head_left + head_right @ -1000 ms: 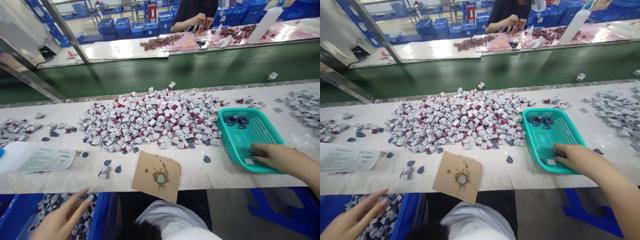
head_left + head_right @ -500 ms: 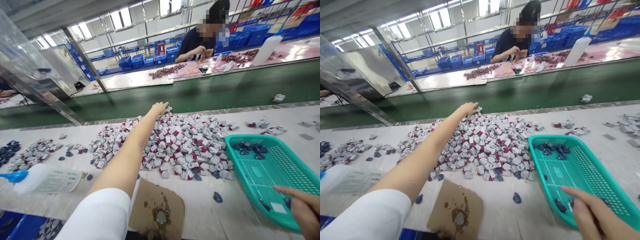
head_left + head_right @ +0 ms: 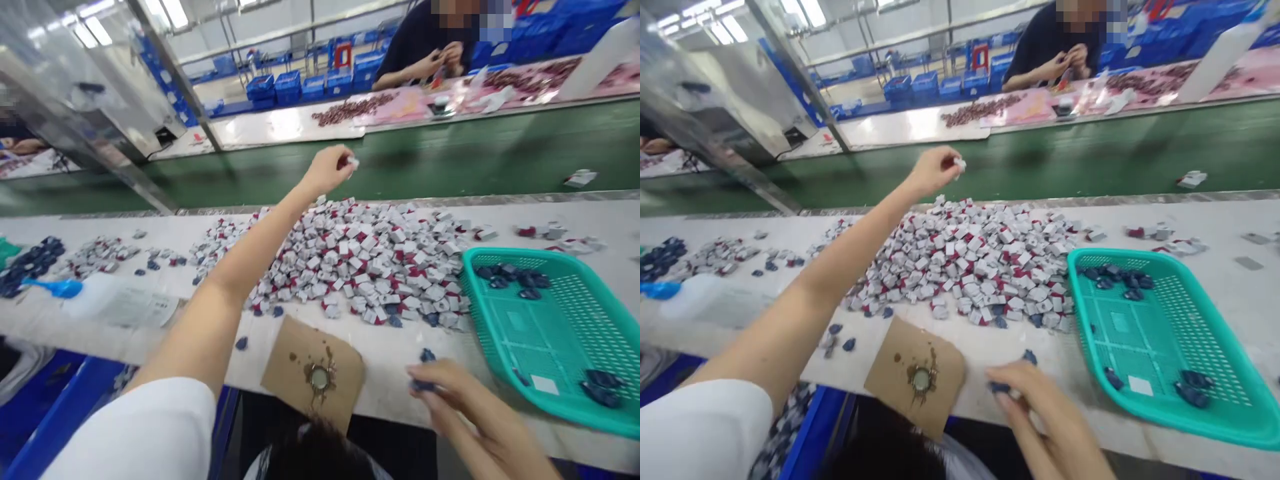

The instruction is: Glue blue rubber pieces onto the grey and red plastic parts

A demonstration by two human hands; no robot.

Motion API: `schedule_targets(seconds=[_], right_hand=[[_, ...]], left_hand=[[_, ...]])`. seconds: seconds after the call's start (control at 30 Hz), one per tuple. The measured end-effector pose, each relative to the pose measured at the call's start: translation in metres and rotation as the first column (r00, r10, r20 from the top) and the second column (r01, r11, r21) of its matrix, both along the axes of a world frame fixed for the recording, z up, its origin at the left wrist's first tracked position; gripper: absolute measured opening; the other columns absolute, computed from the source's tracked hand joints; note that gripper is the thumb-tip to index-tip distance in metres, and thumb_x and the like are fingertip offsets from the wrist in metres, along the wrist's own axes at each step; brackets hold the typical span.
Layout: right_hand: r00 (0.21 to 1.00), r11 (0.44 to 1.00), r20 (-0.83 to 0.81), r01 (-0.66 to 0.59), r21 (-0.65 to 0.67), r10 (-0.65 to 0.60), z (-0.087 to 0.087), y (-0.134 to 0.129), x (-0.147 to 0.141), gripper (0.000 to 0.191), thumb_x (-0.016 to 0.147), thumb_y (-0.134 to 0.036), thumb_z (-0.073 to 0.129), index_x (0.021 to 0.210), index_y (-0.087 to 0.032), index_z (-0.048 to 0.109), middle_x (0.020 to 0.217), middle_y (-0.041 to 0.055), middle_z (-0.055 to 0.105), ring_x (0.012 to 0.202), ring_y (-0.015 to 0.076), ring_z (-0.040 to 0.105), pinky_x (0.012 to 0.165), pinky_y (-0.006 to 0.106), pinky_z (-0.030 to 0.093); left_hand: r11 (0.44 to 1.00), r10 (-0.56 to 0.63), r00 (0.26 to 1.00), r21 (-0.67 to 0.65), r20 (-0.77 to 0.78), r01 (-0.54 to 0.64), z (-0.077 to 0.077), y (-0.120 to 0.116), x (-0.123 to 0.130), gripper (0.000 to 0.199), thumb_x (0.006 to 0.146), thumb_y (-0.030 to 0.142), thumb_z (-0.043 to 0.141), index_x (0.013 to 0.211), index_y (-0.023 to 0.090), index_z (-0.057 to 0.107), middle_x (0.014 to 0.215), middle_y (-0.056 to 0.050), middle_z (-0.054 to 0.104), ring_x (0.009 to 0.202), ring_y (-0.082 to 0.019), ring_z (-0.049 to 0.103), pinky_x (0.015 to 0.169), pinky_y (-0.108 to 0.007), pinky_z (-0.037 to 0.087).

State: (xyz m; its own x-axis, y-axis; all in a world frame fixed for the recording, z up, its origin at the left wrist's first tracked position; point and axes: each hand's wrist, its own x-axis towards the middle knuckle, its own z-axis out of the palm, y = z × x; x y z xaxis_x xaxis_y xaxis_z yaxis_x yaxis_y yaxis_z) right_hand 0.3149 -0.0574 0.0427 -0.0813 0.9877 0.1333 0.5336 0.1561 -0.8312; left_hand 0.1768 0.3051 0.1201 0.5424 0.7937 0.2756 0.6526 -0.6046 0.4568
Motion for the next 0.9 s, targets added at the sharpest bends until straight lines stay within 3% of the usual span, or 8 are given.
schedule_targets(seconds=[0.1,0.2,0.27,0.37,0.47,0.57,0.73,0.9], right_hand=[[0.963,0.973,0.140,-0.231,0.000,0.229,-0.006,0.022,-0.045,0.015,0.096,-0.021,0.043,0.109,-0.022,0.049,0.077,-0.0008,0.060,0.060,0.0095,0.058,0.054,0.018,0.049],[0.890,0.932,0.291,-0.363,-0.017,0.352,-0.023,0.034,-0.074,0.010,0.092,-0.016,0.039,0.089,-0.020,0.047,0.073,-0.0008,0.057,0.057,0.0105,0.055,0.052,0.020,0.043],[0.850,0.913,0.352,-0.407,-0.032,0.391,-0.033,0.040,-0.083,0.011,0.090,-0.015,0.041,0.082,-0.020,0.047,0.073,0.0004,0.058,0.059,0.0128,0.056,0.052,0.023,0.040],[0.797,0.897,0.435,-0.438,-0.062,0.419,-0.038,0.045,-0.087,0.010,0.089,-0.017,0.042,0.082,-0.020,0.049,0.073,0.0018,0.058,0.058,0.0143,0.056,0.051,0.024,0.036],[0.747,0.875,0.478,-0.473,-0.106,0.462,-0.034,0.047,-0.088,0.012,0.090,-0.019,0.042,0.082,-0.020,0.051,0.075,0.0025,0.059,0.058,0.0146,0.056,0.050,0.025,0.035],[0.711,0.849,0.483,-0.504,-0.156,0.511,-0.029,0.048,-0.089,0.015,0.092,-0.021,0.041,0.083,-0.021,0.053,0.075,0.0021,0.059,0.061,0.0154,0.058,0.052,0.025,0.038],[0.740,0.868,0.460,-0.464,-0.177,0.490,-0.024,0.048,-0.088,0.019,0.093,-0.023,0.039,0.085,-0.020,0.056,0.078,0.0052,0.061,0.063,0.0179,0.059,0.050,0.026,0.041],[0.850,0.897,0.285,-0.414,-0.156,0.442,-0.002,0.048,-0.093,0.024,0.097,-0.033,0.041,0.101,-0.020,0.060,0.082,0.0044,0.065,0.066,0.0136,0.061,0.055,0.023,0.050]], left_hand=[[0.998,0.060,0.935,-0.035,0.349,-0.051,0.007,-0.074,-0.061,0.024,0.091,0.024,0.056,0.110,0.013,0.065,0.103,-0.006,0.068,0.089,-0.014,0.065,0.075,-0.023,0.050],[0.967,0.255,0.773,-0.136,0.580,-0.217,-0.002,-0.173,-0.126,0.025,0.092,0.033,0.054,0.106,0.018,0.067,0.099,-0.005,0.066,0.066,-0.008,0.061,0.056,-0.018,0.047],[0.898,0.438,0.639,-0.330,0.633,-0.290,-0.018,-0.232,-0.160,0.029,0.087,0.041,0.061,0.105,0.019,0.068,0.087,-0.003,0.064,0.051,-0.006,0.052,0.047,-0.018,0.043],[0.705,0.706,0.354,-0.653,0.613,-0.277,-0.052,-0.290,-0.185,0.041,0.078,0.049,0.071,0.105,0.019,0.067,0.080,-0.002,0.063,0.047,-0.005,0.047,0.039,-0.017,0.037],[0.502,0.862,0.150,-0.857,0.484,-0.119,-0.080,-0.319,-0.185,0.048,0.071,0.053,0.075,0.101,0.017,0.065,0.079,-0.003,0.066,0.046,-0.003,0.043,0.035,-0.012,0.025],[0.393,0.911,0.111,-0.918,0.396,0.052,-0.090,-0.333,-0.174,0.048,0.069,0.050,0.078,0.100,0.016,0.065,0.082,-0.004,0.067,0.049,-0.004,0.045,0.035,-0.011,0.025],[0.359,0.903,0.160,-0.904,0.400,0.230,-0.082,-0.336,-0.165,0.054,0.066,0.041,0.083,0.112,0.020,0.065,0.094,-0.004,0.068,0.073,-0.012,0.060,0.052,-0.018,0.051],[0.355,0.889,0.183,-0.884,0.420,0.305,-0.079,-0.331,-0.162,0.058,0.060,0.032,0.088,0.113,0.019,0.065,0.092,-0.004,0.071,0.079,-0.016,0.066,0.064,-0.024,0.054]])
